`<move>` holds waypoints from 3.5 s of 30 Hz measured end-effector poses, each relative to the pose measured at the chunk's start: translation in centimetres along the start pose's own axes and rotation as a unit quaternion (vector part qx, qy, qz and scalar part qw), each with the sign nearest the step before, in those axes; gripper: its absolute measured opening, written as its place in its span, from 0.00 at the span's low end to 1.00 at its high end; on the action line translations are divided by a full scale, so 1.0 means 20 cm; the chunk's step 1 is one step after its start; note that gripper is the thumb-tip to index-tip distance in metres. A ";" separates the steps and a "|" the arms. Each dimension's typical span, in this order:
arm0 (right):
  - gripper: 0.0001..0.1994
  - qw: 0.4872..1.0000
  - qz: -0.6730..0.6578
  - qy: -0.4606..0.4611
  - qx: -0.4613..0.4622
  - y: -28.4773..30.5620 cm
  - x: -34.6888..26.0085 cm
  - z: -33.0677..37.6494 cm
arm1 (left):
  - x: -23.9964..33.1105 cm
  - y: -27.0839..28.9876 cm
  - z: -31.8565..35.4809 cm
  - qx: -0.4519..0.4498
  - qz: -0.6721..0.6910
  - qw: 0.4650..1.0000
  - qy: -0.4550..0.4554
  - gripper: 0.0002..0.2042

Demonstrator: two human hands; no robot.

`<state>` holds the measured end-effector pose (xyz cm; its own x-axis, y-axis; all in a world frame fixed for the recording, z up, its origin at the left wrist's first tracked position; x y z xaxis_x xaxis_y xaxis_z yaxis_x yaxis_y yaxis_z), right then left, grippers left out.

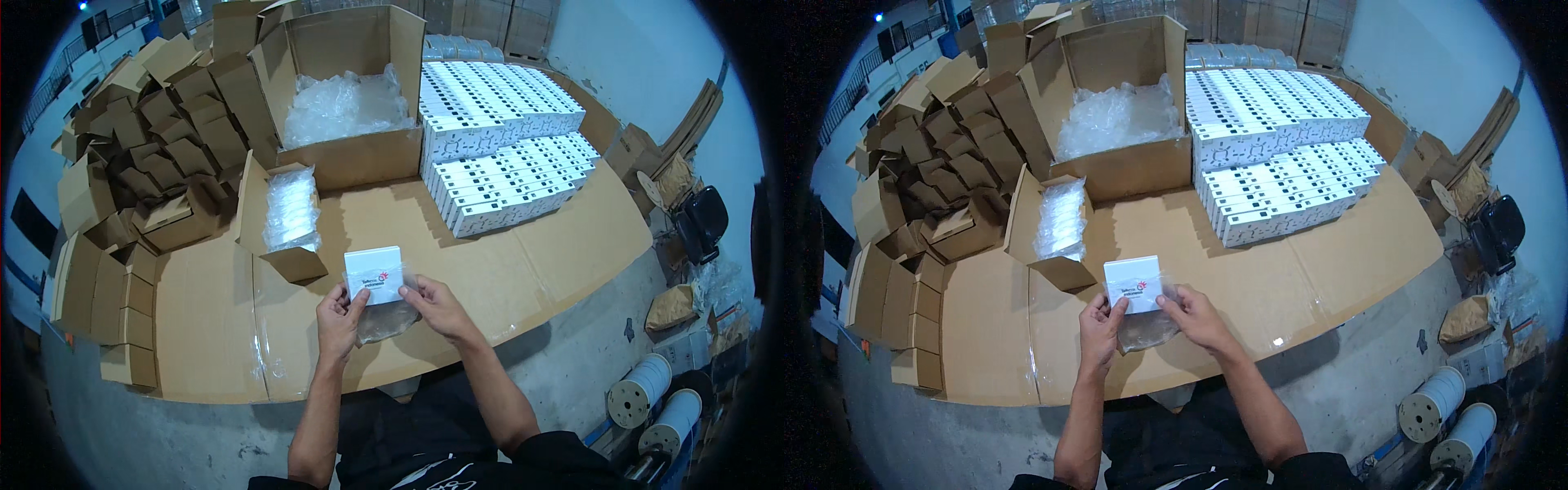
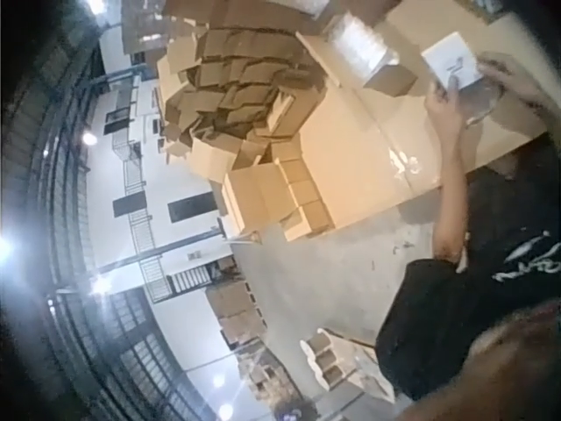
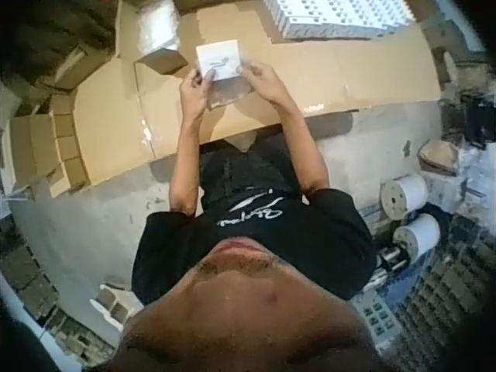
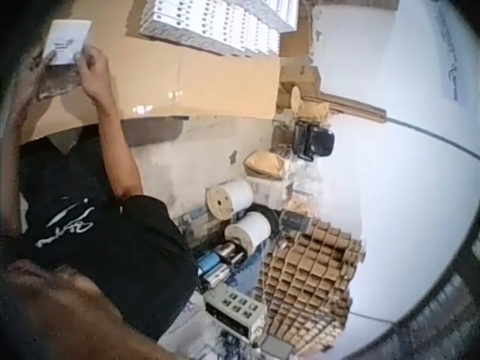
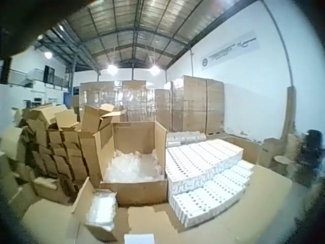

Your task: Pack small boxed products into individual plastic bags and then into a larger cardboard shipping box.

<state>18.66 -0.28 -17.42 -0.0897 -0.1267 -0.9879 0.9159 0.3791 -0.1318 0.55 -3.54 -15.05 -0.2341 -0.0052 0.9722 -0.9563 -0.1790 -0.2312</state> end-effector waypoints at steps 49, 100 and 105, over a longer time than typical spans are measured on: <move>0.06 0.993 -0.009 0.115 -0.007 -0.05 -0.22 0.11 | -0.01 0.06 0.10 0.052 0.014 0.998 -0.012 0.10; 0.11 0.959 0.217 0.180 0.005 0.07 -0.48 -0.08 | 0.14 0.07 0.29 -0.006 -0.472 0.858 -0.202 0.25; 0.13 0.976 0.001 0.215 -0.019 -0.07 -0.53 -0.33 | 0.15 0.04 0.30 -0.016 -0.528 0.820 -0.220 0.20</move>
<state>15.78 6.64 -7.32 -0.2516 0.2677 -0.9301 0.9015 0.4144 -0.1246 0.06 -9.57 -12.02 0.8065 -0.2198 0.5489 -0.5912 -0.2872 0.7537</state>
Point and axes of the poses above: each hand's wrist, its own z-axis away from the middle knuckle, its own y-axis out of the back of the hand, x = y × z, the point moved 8 cm from there along -z, towards the middle knuckle, and after that the axes turned 1 degree about y, right-handed, at the moved point
